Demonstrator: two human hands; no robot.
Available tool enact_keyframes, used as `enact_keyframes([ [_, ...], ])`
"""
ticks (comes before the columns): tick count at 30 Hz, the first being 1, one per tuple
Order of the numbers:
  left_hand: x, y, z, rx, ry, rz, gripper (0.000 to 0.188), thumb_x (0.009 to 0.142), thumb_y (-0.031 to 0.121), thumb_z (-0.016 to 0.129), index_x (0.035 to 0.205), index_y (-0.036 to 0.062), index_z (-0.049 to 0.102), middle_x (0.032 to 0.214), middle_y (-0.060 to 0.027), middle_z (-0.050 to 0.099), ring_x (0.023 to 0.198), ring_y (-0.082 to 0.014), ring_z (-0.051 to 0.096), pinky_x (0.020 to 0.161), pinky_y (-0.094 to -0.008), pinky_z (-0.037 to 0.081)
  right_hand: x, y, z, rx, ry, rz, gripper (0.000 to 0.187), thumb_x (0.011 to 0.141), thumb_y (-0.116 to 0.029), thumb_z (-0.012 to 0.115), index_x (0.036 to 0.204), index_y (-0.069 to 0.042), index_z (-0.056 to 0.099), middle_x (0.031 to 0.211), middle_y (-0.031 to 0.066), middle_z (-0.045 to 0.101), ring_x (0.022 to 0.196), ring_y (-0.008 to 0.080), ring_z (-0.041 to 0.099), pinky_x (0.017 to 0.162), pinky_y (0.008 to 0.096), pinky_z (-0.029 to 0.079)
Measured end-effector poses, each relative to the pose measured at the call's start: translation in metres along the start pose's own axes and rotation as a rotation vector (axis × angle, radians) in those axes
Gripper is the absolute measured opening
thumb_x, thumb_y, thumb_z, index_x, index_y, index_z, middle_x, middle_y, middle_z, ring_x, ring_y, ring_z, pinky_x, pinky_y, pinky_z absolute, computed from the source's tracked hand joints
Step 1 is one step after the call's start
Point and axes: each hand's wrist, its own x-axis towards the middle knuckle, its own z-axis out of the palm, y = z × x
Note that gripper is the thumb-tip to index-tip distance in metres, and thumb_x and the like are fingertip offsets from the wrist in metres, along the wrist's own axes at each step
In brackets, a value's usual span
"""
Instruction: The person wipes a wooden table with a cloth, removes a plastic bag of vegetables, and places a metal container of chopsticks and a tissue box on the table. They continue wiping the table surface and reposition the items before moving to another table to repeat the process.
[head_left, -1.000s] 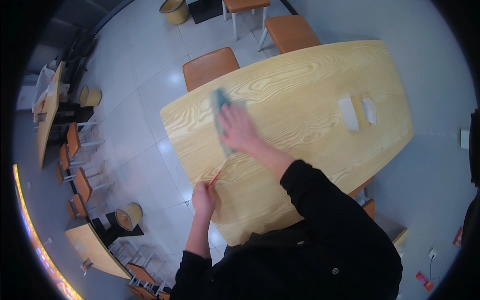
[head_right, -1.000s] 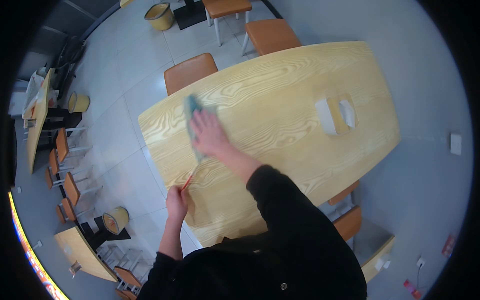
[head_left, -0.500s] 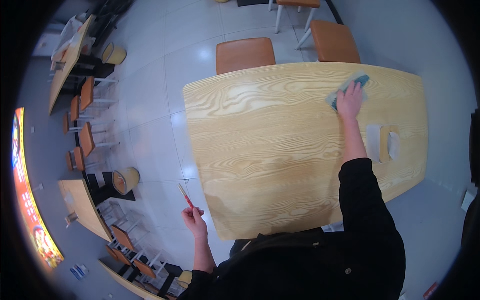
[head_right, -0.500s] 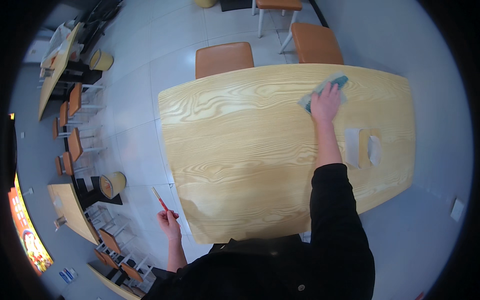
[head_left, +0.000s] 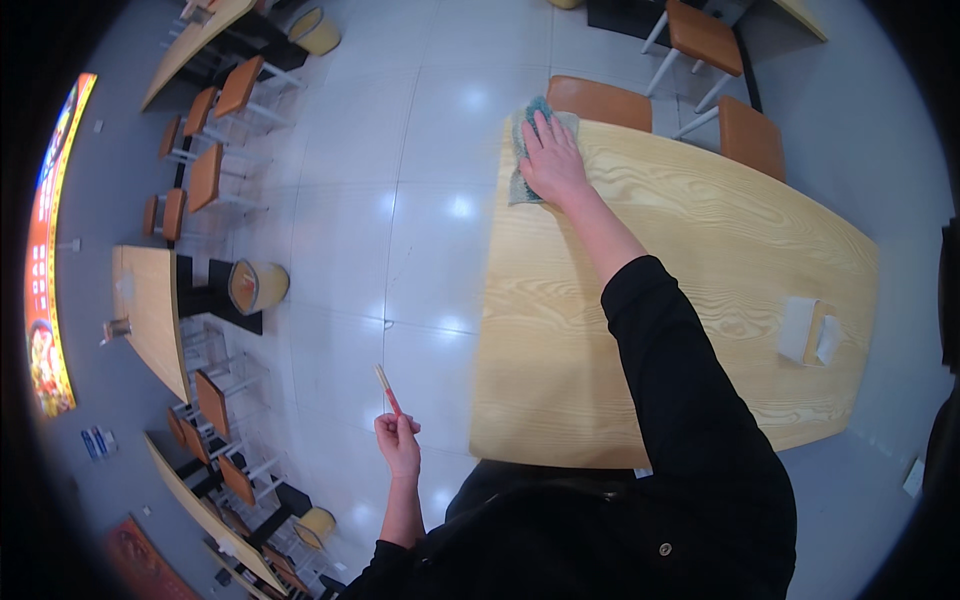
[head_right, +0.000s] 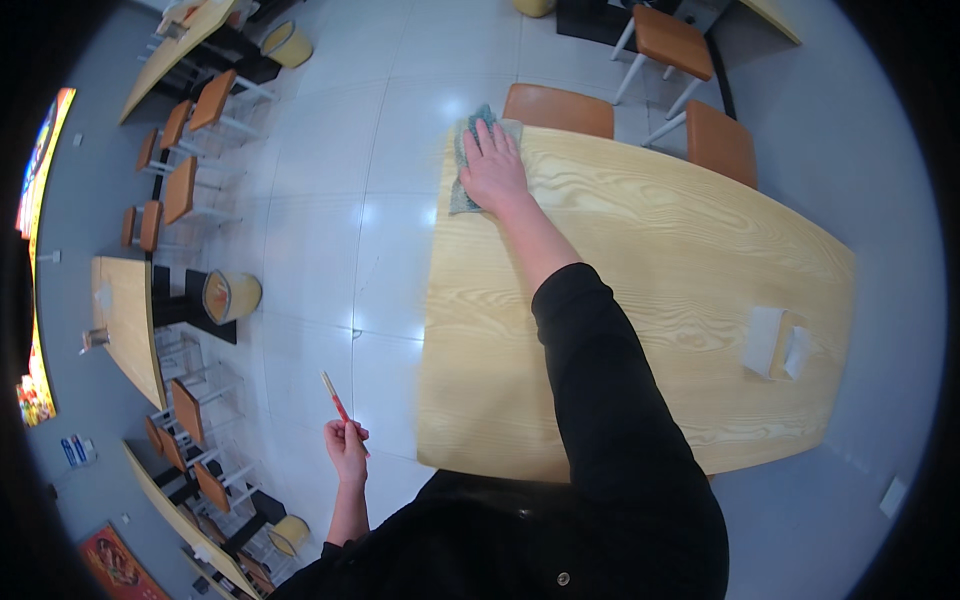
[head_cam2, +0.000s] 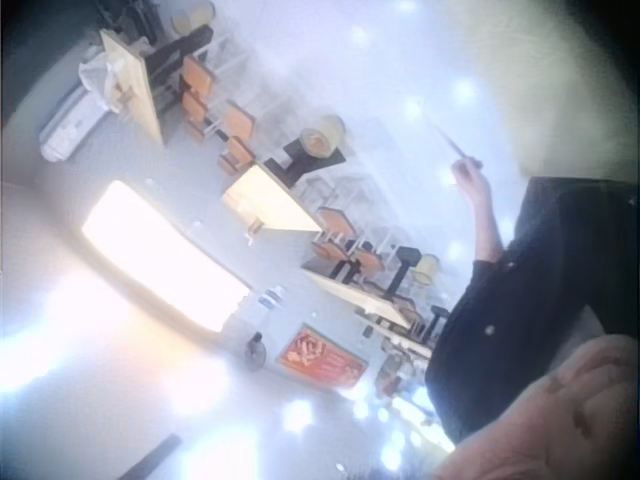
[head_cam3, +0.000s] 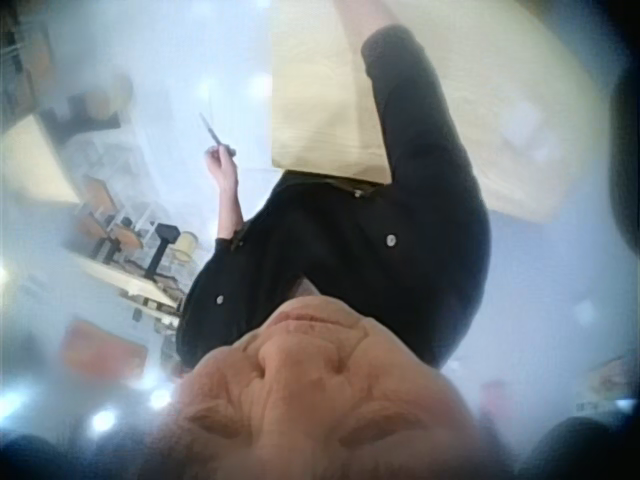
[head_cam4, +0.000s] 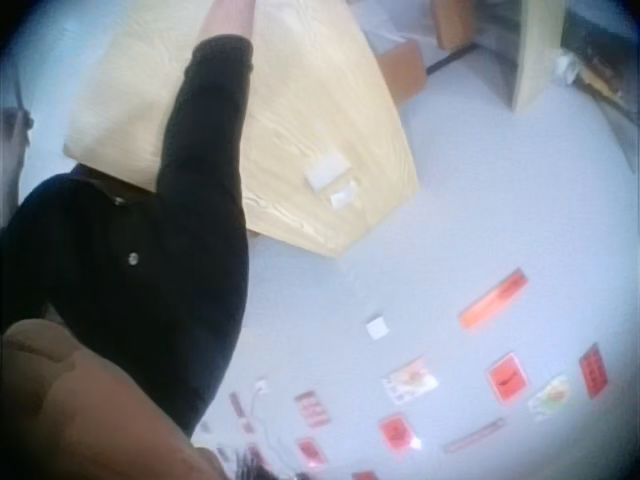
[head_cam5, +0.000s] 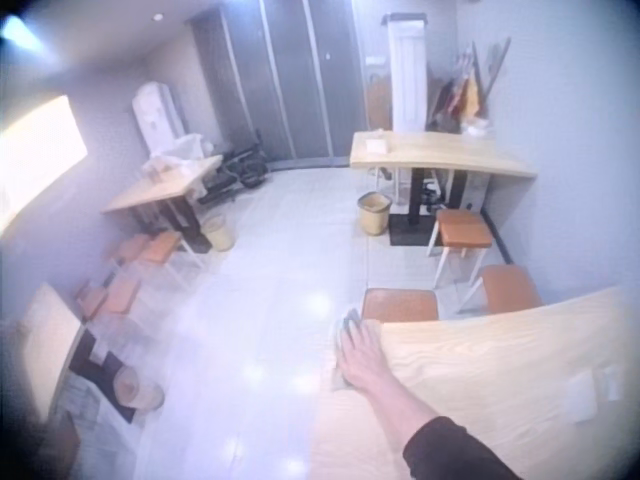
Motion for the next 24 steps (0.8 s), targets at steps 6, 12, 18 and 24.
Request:
enact_keyframes([
  [6, -0.006, -0.011, -0.049, -0.088, 0.088, -0.061, 0.008, 0.097, 0.007, 0.049, 0.094, 0.0060, 0.041, 0.077, -0.0048, 0.056, 0.064, -0.0100, 0.055, 0.061, -0.0237, 0.048, -0.067, -0.056, 0.012, 0.082, 0.065, -0.148, 0.058, 0.086, -0.024, 0.049, 0.139, -0.002, 0.039, 0.148, 0.0201, 0.033, 0.136, 0.0380, 0.031, 0.114, 0.0456, 0.022],
  [12, -0.010, -0.029, -0.085, -0.156, 0.092, -0.071, 0.008, 0.096, 0.007, 0.050, 0.096, 0.0062, 0.042, 0.079, -0.0047, 0.057, 0.066, -0.0097, 0.055, 0.061, -0.0234, 0.048, -0.171, -0.105, 0.007, 0.105, 0.062, 0.040, 0.056, 0.084, -0.015, 0.052, 0.136, 0.001, 0.040, 0.146, 0.0240, 0.033, 0.133, 0.0447, 0.031, 0.112, 0.0502, 0.024],
  [18, -0.006, -0.043, -0.114, -0.151, 0.116, -0.081, 0.007, 0.097, 0.007, 0.049, 0.095, 0.0059, 0.043, 0.079, -0.0046, 0.057, 0.065, -0.0100, 0.055, 0.062, -0.0243, 0.048, -0.198, -0.162, 0.032, 0.118, 0.077, -0.071, 0.045, 0.082, -0.012, 0.052, 0.125, 0.003, 0.050, 0.141, 0.0229, 0.040, 0.131, 0.0440, 0.036, 0.110, 0.0512, 0.028],
  [24, 0.004, -0.035, -0.116, -0.202, 0.098, -0.048, 0.008, 0.097, 0.008, 0.050, 0.094, 0.0053, 0.043, 0.079, -0.0053, 0.056, 0.066, -0.0104, 0.055, 0.063, -0.0251, 0.048, -0.206, -0.165, 0.005, 0.848, -0.210, 0.044, 0.025, 0.087, -0.012, 0.054, 0.109, -0.003, 0.059, 0.137, 0.0162, 0.049, 0.131, 0.0395, 0.039, 0.110, 0.0501, 0.029],
])
